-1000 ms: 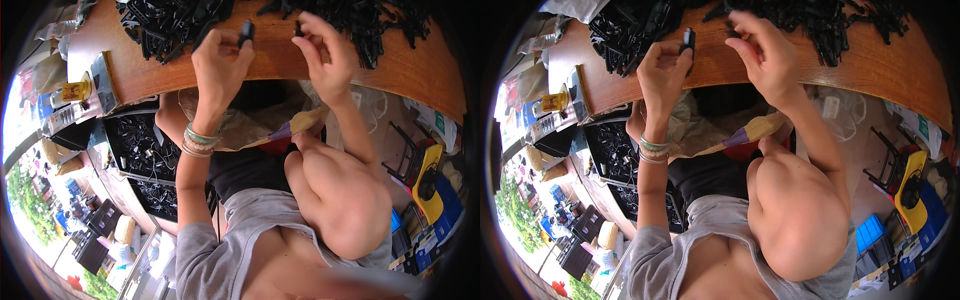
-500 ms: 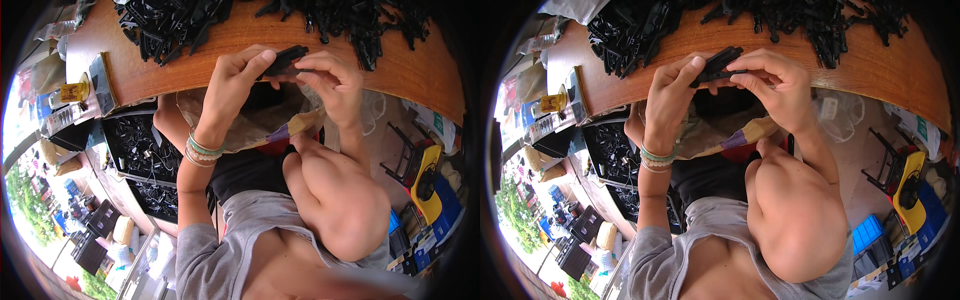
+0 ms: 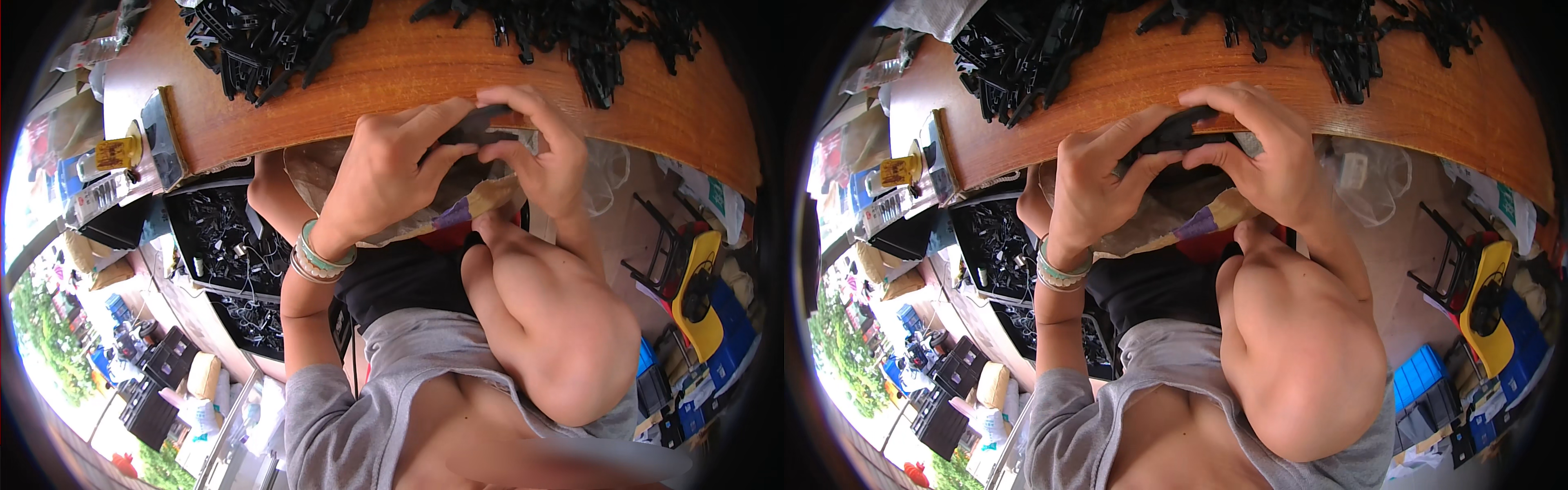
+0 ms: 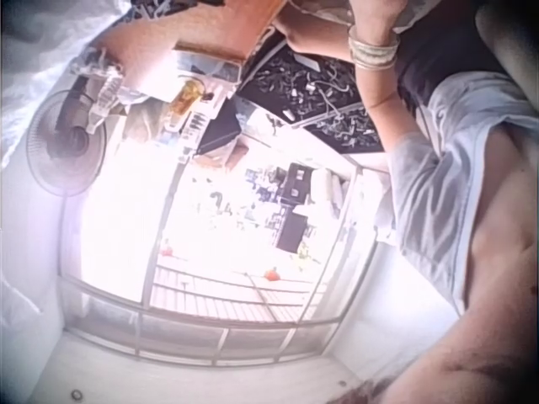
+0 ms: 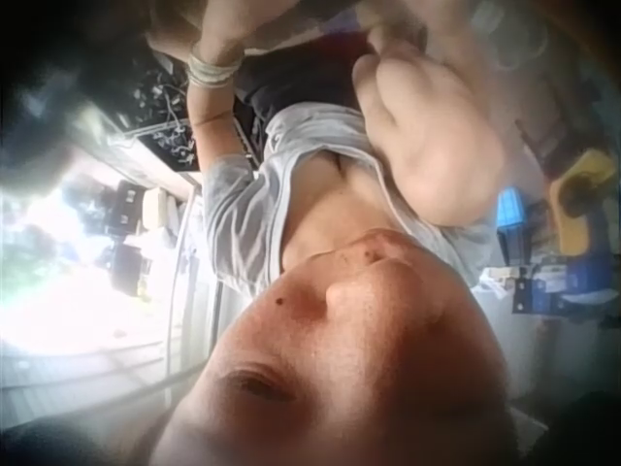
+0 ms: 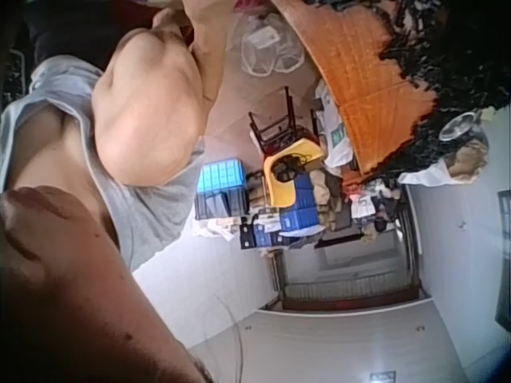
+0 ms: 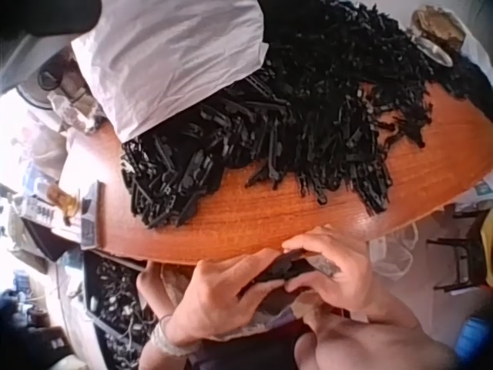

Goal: The person picks plastic parts from a table, snaps them together by hand, and drops the assembled components into a bag.

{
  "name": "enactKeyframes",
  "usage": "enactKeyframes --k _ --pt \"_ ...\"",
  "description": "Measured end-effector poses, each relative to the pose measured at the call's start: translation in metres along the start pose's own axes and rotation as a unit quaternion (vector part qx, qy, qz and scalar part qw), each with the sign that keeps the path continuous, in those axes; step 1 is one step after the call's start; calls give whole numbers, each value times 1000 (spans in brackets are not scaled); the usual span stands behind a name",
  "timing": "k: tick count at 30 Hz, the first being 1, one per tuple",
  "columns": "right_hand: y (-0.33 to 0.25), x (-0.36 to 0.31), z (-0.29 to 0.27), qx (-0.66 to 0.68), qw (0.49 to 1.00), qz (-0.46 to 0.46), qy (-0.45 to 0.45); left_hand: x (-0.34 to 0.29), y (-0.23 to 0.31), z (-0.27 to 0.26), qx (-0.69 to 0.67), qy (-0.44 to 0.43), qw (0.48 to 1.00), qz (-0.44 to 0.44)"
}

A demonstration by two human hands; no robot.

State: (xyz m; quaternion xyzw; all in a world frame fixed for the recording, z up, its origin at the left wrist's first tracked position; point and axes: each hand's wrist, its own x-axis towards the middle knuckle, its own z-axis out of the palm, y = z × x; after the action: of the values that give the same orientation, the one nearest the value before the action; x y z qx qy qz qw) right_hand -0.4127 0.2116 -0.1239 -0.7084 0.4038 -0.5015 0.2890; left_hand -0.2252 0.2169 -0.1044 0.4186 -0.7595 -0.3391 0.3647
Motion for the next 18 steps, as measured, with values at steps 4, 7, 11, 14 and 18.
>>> enactKeyframes --k 4,7,11,14,18 --pt "9 -12 -2 -9 999 25 -25 3 2 1 7 -31 999 -11" --pt "9 -12 1 -12 1000 20 -5 3 -2 4 13 -26 1000 -1" --pt "11 -12 0 -7 1000 21 -11 1 -10 7 -21 -11 1000 5" --pt "8 -13 2 7 998 59 -16 -1 -13 4 -20 -32 999 -23" --pt "15 -5 -4 50 995 18 -79 0 -12 -4 -43 -39 997 -51"
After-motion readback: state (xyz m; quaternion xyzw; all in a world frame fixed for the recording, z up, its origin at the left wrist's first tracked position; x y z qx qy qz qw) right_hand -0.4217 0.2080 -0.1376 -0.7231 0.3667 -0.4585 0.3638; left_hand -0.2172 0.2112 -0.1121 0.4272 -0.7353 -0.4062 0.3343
